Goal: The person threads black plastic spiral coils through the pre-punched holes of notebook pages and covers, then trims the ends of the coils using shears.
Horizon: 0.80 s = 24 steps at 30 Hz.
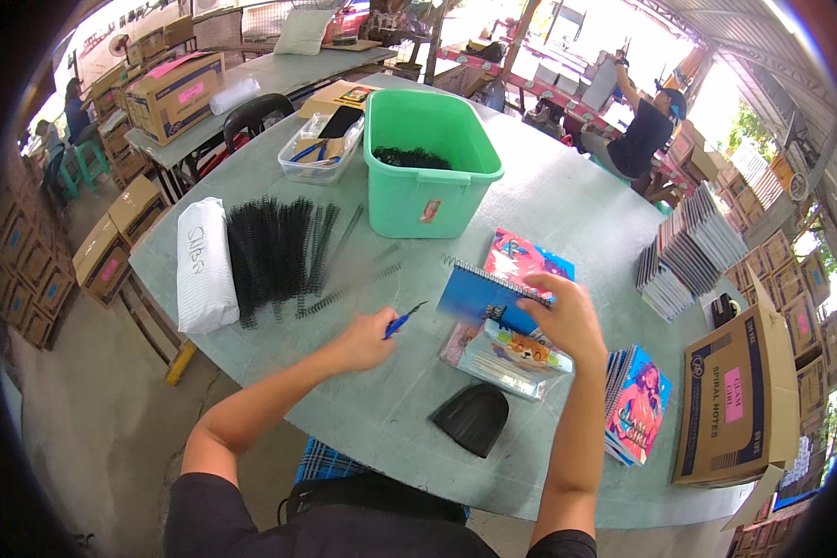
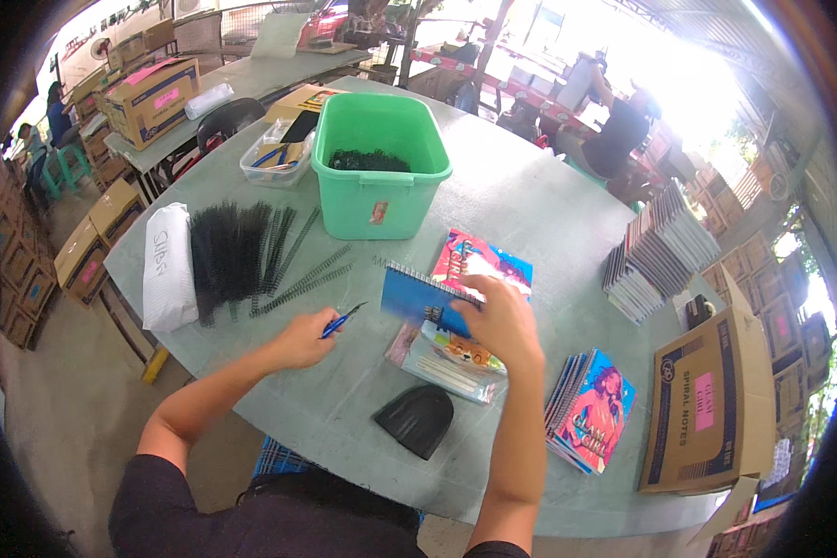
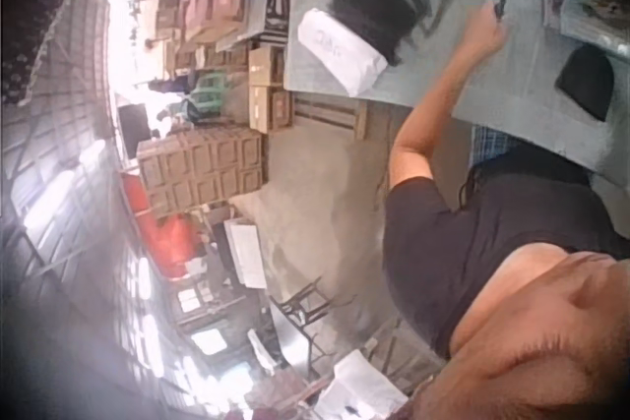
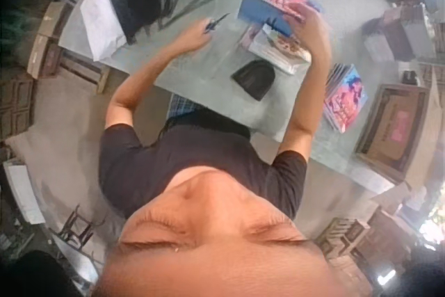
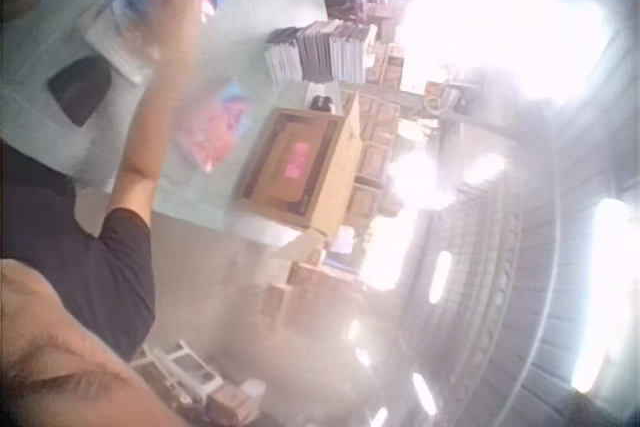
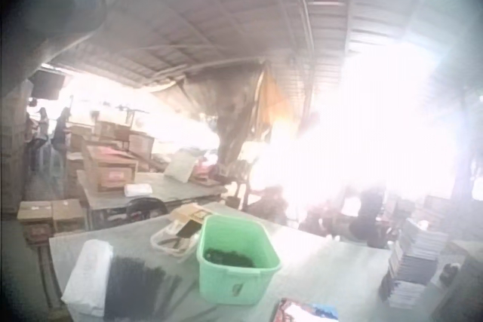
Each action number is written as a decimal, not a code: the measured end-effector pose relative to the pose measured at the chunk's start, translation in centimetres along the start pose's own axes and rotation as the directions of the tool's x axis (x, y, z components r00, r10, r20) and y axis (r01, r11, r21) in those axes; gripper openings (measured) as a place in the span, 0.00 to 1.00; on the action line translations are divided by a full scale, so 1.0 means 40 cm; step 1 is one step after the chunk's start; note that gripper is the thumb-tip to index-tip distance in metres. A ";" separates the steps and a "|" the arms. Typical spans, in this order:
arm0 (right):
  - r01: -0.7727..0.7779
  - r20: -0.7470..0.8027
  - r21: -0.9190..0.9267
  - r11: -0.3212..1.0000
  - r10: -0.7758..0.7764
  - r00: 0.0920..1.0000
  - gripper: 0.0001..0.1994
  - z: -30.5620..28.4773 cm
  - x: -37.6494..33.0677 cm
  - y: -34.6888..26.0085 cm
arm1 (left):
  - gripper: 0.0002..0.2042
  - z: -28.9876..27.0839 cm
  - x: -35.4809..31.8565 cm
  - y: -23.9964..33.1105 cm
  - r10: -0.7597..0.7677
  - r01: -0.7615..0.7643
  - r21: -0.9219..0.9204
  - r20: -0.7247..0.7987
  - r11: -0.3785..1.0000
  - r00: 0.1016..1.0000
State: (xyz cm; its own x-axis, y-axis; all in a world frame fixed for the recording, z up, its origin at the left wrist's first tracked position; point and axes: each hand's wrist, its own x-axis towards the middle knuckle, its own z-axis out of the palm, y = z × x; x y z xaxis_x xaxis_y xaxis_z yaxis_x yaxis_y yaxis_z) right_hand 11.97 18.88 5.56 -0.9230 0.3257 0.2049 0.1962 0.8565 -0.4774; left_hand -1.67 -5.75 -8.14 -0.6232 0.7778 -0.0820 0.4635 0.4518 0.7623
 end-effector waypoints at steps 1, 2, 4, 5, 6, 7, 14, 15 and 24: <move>0.049 0.008 0.015 0.999 -0.049 0.999 0.18 0.015 0.022 -0.021 | 0.17 -0.016 -0.010 0.052 0.003 -0.001 -0.119 0.013 0.993 1.000; 0.097 0.021 0.032 0.995 -0.098 0.995 0.17 0.038 0.045 -0.045 | 0.17 -0.038 -0.020 0.111 0.001 0.005 -0.238 0.026 0.971 1.000; 0.156 0.031 0.132 0.979 -0.161 0.986 0.16 0.068 0.079 -0.073 | 0.17 -0.058 -0.011 0.179 0.010 0.010 -0.402 0.050 0.916 0.999; 0.175 0.028 0.226 0.958 -0.186 0.982 0.16 0.088 0.099 -0.085 | 0.17 -0.071 -0.007 0.195 0.006 0.017 -0.440 0.051 0.898 0.999; 0.192 0.022 0.317 0.929 -0.209 0.978 0.15 0.098 0.111 -0.096 | 0.17 -0.077 -0.004 0.204 0.003 0.023 -0.479 0.053 0.878 0.999; 0.174 0.064 0.293 0.940 -0.201 0.977 0.15 0.097 0.115 -0.105 | 0.17 -0.076 0.000 0.205 -0.029 0.057 -0.489 0.064 0.871 0.998; 0.205 0.170 0.322 0.925 -0.269 0.948 0.15 0.119 0.129 -0.108 | 0.13 -0.098 0.028 0.213 0.006 -0.010 -0.271 -0.017 0.963 1.000; 0.245 0.145 0.330 0.912 -0.305 0.941 0.15 0.122 0.129 -0.105 | 0.13 -0.095 0.035 0.206 0.066 -0.078 -0.168 -0.076 0.983 0.995; 0.132 -0.040 0.146 0.980 -0.127 0.991 0.11 0.137 0.111 -0.098 | 0.20 -0.107 0.011 0.203 0.094 0.497 -0.803 0.551 0.328 0.829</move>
State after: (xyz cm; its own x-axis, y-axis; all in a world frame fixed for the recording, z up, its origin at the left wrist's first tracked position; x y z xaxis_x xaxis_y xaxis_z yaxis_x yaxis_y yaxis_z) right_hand 5.28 14.78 3.67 -0.9265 0.2298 0.2981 0.0224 0.8243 -0.5657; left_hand -0.89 -3.61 0.76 -0.1256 0.9283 -0.3501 -0.6641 0.1835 0.7248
